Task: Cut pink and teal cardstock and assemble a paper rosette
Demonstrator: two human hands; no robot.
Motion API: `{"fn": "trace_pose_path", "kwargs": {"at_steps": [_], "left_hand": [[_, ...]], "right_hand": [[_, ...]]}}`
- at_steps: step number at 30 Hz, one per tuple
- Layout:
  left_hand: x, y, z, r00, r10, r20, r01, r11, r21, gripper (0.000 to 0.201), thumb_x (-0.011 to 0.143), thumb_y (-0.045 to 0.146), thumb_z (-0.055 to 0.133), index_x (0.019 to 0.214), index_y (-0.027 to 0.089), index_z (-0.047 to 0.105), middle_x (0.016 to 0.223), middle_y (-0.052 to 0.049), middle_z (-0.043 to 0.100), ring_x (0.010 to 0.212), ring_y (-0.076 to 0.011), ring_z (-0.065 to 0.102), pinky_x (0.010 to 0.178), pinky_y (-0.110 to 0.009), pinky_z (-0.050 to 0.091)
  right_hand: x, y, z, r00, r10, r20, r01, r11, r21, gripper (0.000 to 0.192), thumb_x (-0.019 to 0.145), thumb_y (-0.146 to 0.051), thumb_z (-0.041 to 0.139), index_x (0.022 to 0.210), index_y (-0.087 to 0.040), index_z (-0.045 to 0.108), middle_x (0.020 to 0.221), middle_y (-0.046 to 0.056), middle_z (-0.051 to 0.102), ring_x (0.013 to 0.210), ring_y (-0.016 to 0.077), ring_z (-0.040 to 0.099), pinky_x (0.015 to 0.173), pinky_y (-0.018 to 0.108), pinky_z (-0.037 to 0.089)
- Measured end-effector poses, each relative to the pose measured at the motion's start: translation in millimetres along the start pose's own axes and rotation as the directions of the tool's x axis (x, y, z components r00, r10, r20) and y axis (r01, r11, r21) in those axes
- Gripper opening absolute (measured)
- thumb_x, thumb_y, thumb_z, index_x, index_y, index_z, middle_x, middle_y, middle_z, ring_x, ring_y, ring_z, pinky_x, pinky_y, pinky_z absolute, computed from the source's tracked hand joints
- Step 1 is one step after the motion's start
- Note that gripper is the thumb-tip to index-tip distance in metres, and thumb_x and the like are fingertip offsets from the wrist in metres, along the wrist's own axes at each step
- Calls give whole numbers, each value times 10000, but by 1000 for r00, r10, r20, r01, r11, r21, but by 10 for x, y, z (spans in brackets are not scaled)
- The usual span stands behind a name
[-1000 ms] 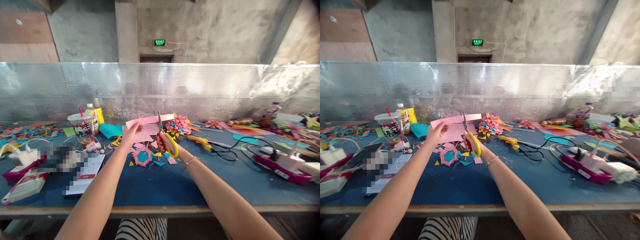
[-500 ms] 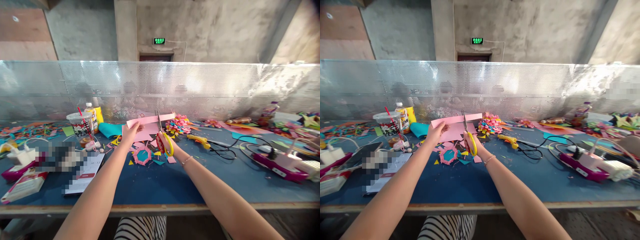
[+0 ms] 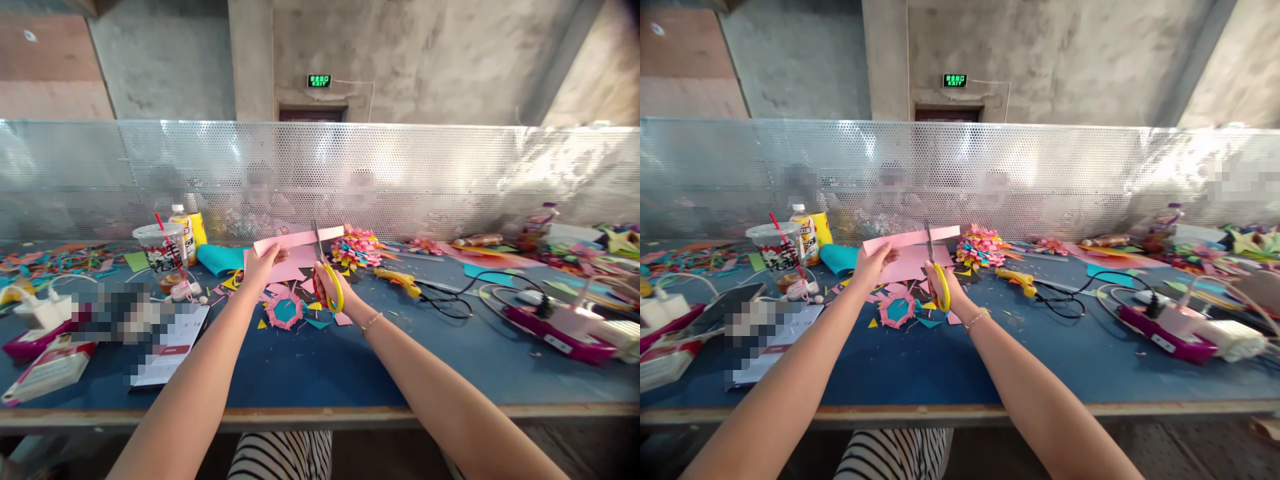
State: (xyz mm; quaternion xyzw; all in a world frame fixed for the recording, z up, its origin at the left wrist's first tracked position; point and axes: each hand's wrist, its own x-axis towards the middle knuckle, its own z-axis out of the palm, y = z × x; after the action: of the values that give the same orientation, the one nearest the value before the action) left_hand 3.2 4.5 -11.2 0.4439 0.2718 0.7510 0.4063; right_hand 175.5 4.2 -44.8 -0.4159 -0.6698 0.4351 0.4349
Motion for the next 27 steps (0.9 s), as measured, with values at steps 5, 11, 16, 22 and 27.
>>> {"fn": "trace_pose_path", "kwargs": {"at_steps": [5,11,16,22,27], "left_hand": [[3,-11,-17,1000,-5,18,5,1000,1,252,614,275,696,750,103,572,644,-75,664,587,-159,640,613,-285,525],[-5,-14,-14,999,-34,17,34,999,12,241,609,271,698,739,107,577,638,-71,660,598,-160,641,634,-294,525],[7,-29,-24,1000,-21,19,21,1000,18,230,615,271,688,736,106,582,640,-72,661,595,-158,639,632,-297,525],[26,-42,-42,999,-38,-10,39,999,37,234,601,276,696,714,108,578,618,-63,650,570,-144,628,620,-284,522],[57,-58,-89,994,-87,-66,94,989,114,252,548,236,707,721,104,579,566,-26,612,509,-123,591,551,-256,496]], "right_hand": [[-53,-61,5,996,34,85,-50,980,192,521,756,-679,369,529,-211,344,309,-53,333,223,78,310,242,210,245],[-30,-46,-34,989,37,144,-76,958,277,532,742,-709,358,550,-212,338,322,-55,337,230,78,306,235,213,240],[-22,-34,-30,995,19,93,-39,976,214,537,739,-703,377,529,-210,344,309,-52,332,224,80,304,231,215,249],[-22,-52,-16,998,63,23,-65,993,103,561,772,-676,350,460,-209,333,279,-30,318,232,74,293,232,208,236],[42,-30,-97,993,110,-41,-103,984,148,520,750,-658,412,497,-209,347,300,-43,327,228,76,300,226,211,251]]}}
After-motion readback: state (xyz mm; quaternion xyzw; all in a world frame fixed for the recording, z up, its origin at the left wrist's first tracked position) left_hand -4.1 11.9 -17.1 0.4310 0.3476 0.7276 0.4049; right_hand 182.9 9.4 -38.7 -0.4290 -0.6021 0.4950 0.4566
